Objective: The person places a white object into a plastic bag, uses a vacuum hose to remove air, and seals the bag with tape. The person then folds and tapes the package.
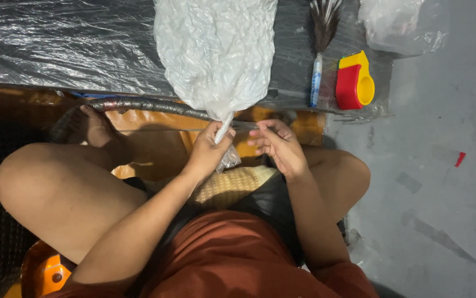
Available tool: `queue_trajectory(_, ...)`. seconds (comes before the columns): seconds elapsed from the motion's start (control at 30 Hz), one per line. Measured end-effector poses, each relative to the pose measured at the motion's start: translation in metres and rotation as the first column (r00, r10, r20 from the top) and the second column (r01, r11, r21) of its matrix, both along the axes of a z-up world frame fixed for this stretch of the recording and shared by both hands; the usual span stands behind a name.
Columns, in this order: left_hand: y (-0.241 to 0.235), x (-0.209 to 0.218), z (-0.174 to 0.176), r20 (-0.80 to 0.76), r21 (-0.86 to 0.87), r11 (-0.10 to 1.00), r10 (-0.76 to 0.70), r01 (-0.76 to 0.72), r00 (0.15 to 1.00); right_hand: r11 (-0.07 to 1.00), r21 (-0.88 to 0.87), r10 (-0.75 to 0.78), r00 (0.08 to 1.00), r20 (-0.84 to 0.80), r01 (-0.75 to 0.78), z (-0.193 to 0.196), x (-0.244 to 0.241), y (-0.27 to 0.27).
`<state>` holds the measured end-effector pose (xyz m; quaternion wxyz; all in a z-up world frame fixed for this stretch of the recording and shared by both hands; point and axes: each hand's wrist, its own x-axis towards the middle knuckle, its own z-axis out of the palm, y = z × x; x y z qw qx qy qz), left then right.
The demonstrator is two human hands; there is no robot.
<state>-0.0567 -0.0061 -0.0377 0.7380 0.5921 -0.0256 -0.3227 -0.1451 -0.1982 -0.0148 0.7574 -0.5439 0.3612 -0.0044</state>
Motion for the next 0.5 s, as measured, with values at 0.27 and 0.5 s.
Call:
queue_trajectory(0.27,0.003,-0.001,0.012,-0.019,-0.016,1.0,0.015,-0.016,1.0,0.986,-0.092,-0.128,0.982,0.136,0.141,-0.019,-0.003,0.005)
queue_trajectory(0.5,0.006,0.0,0.03,-0.043,0.001,1.0,0.018,-0.018,0.999,0.971,-0.146,-0.165,0.975,0.148,0.187,0.0,0.003,0.02)
